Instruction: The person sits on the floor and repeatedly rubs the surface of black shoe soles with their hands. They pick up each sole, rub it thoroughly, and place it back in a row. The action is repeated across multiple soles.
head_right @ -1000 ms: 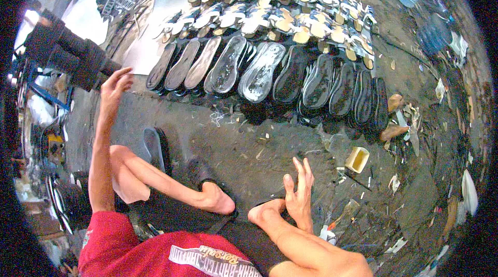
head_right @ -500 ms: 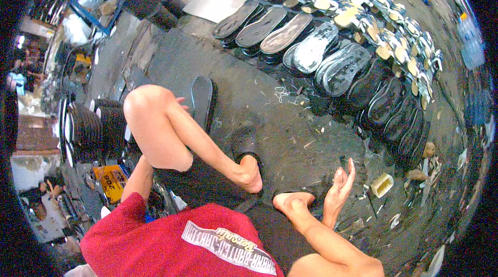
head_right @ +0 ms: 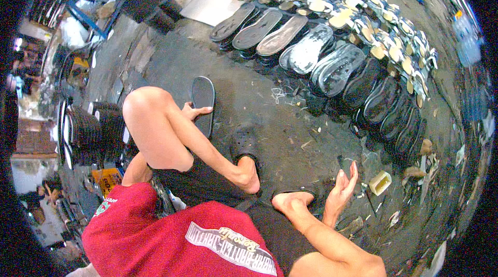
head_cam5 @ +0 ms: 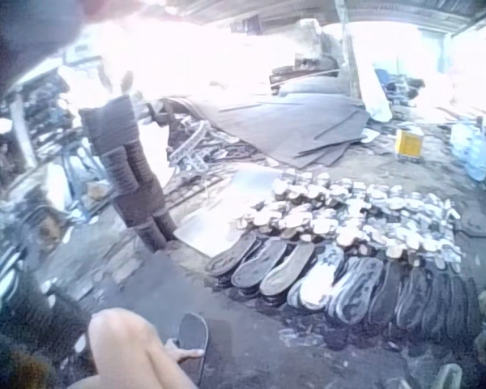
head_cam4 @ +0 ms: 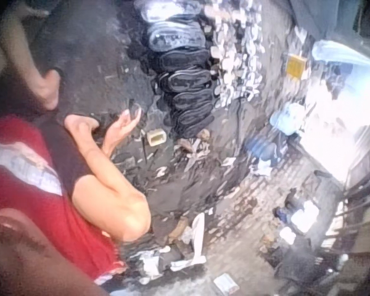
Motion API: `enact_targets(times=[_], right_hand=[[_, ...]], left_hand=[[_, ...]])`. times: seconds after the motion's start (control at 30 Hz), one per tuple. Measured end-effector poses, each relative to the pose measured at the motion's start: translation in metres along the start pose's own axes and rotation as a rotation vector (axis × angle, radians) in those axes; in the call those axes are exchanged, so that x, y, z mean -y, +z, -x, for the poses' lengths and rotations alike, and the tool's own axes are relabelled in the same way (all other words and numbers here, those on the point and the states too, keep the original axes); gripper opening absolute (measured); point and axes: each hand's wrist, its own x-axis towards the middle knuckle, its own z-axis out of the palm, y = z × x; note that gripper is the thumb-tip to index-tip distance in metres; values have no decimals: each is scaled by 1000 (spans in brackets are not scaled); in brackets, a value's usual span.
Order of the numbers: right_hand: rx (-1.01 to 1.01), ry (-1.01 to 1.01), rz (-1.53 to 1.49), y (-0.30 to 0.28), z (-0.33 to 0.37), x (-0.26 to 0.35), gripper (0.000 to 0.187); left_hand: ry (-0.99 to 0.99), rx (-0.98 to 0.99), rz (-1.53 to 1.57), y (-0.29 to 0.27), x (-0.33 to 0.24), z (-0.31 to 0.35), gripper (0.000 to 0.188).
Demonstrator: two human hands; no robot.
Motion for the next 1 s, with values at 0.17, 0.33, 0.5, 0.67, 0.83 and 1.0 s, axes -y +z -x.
enact_targets(times=[0.17, 0.33, 0.5, 0.67, 0.83, 1.0], right_hand=[[-41, -49, -29, -10, 2, 10, 55], [-207, -60, 201, -69, 2, -20, 53], [-435, -114, 594, -140, -5, -65, 49], [-551, -136, 880, -195, -34, -107, 46], [-361, -103, 968, -201, -67, -141, 51], [-351, -160, 954, -187, -94, -154, 53]], left_hand=[[440, 208, -197, -50, -29, 40, 81], [720, -250, 3, -149, -145, 48, 83], [1097, -117, -79, -243, -250, 79, 86], [933, 169, -417, -63, -269, 134, 83], [755, 902, -186, 144, -212, 199, 83], [1006, 773, -229, 221, -170, 173, 79]])
